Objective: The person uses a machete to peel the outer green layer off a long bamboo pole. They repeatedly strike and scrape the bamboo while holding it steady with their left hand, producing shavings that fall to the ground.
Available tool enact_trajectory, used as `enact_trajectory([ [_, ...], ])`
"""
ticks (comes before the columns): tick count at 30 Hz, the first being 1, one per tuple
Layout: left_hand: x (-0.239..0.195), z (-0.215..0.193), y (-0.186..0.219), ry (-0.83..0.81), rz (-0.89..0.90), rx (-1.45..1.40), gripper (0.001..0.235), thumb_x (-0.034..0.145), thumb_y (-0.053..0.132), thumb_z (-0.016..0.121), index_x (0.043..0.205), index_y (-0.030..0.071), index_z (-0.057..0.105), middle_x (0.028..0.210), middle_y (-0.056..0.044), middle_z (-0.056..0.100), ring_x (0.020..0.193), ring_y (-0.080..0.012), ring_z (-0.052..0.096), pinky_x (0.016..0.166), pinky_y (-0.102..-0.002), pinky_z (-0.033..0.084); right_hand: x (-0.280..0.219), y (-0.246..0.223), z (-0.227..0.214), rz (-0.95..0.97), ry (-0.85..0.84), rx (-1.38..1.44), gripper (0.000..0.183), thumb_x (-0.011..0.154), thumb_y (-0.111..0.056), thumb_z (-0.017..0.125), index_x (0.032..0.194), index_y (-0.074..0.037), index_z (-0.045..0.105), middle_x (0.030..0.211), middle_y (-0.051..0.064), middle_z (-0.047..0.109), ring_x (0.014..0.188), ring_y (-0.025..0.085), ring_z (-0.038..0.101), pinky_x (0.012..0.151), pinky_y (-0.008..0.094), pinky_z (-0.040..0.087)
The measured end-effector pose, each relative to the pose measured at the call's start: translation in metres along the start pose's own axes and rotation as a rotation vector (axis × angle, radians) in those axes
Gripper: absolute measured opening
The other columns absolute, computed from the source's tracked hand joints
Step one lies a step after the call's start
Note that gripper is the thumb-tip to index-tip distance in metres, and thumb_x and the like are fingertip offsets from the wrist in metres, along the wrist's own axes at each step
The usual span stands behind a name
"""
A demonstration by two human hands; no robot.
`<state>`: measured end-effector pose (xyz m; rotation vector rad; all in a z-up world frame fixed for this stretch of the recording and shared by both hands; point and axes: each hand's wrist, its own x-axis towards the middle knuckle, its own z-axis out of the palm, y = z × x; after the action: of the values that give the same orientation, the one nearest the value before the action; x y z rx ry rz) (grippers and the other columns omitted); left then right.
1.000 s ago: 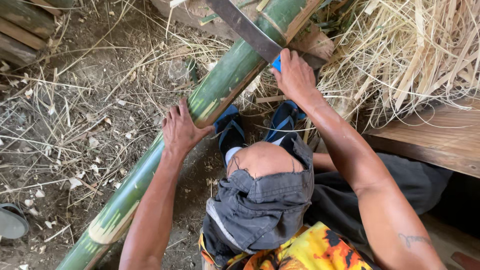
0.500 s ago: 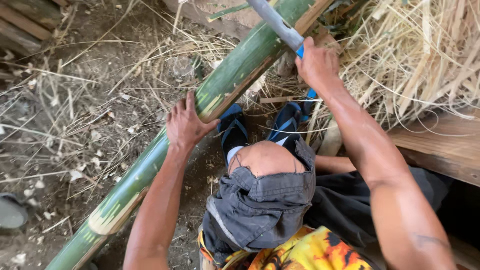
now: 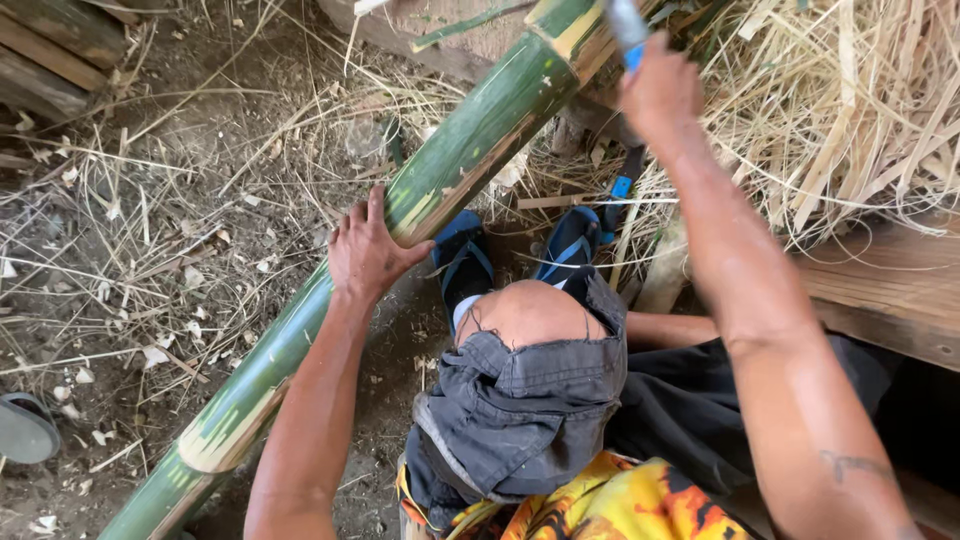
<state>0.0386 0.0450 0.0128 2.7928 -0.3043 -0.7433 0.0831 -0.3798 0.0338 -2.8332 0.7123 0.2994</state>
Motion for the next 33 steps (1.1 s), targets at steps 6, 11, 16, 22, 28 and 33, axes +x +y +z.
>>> enact_trajectory([
  [6,0.005,-0.007,-0.001,-0.114,-0.054,-0.023,0.118,0.065,0.075,0.077,0.156,0.016,0.03,0.134,-0.021,0.058,0.111,-0.0387,0.066,0.092,-0.052,0.058,-0.093,-0.05,0.064,-0.604,-0.209,-0.245,0.018,0.104,-0.009,0.058,0.114,0.004,0.052,0.072,0.015,0.065,0.051,0.025,0.067,0.036,0.039,0.051],
  [11,0.011,0.0,-0.004,-0.026,0.005,0.0,0.118,0.064,0.076,0.08,0.154,0.015,0.033,0.131,-0.02,0.061,0.113,-0.0375,0.066,0.092,-0.056,0.055,-0.042,-0.017,0.035,-0.34,0.026,-0.028,0.03,0.1,-0.02,0.067,0.115,0.0,0.05,0.076,0.019,0.071,0.064,0.036,0.069,0.054,0.049,0.053],
  [16,0.011,-0.005,-0.008,-0.077,-0.024,-0.016,0.118,0.065,0.076,0.078,0.156,0.016,0.032,0.133,-0.02,0.059,0.111,-0.0407,0.066,0.09,-0.054,0.057,-0.068,-0.037,0.039,-0.415,-0.061,-0.059,0.032,0.097,-0.02,0.066,0.113,0.002,0.05,0.083,0.022,0.071,0.066,0.038,0.071,0.055,0.049,0.057],
  [22,0.015,-0.001,-0.011,-0.054,-0.01,-0.008,0.119,0.064,0.076,0.078,0.156,0.016,0.032,0.131,-0.019,0.061,0.113,-0.0373,0.066,0.09,-0.055,0.056,-0.01,0.028,0.025,-0.208,0.017,-0.168,0.059,0.097,-0.021,0.066,0.14,0.009,0.04,0.087,0.02,0.07,0.071,0.034,0.071,0.06,0.047,0.056],
  [28,0.018,0.0,-0.013,-0.115,-0.033,0.003,0.117,0.066,0.077,0.077,0.157,0.02,0.03,0.131,-0.017,0.06,0.107,-0.0369,0.069,0.091,-0.058,0.054,0.004,0.05,0.013,0.151,0.088,0.142,0.031,0.1,-0.015,0.064,0.123,0.001,0.049,0.095,0.021,0.068,0.08,0.036,0.071,0.066,0.048,0.058],
  [33,0.022,0.005,-0.021,-0.102,-0.003,-0.033,0.116,0.065,0.077,0.076,0.156,0.019,0.033,0.126,-0.018,0.063,0.106,-0.0379,0.069,0.088,-0.053,0.058,-0.073,-0.026,0.069,-0.371,-0.034,-0.031,0.034,0.096,-0.016,0.065,0.118,0.005,0.051,0.087,0.023,0.071,0.069,0.037,0.071,0.06,0.049,0.058],
])
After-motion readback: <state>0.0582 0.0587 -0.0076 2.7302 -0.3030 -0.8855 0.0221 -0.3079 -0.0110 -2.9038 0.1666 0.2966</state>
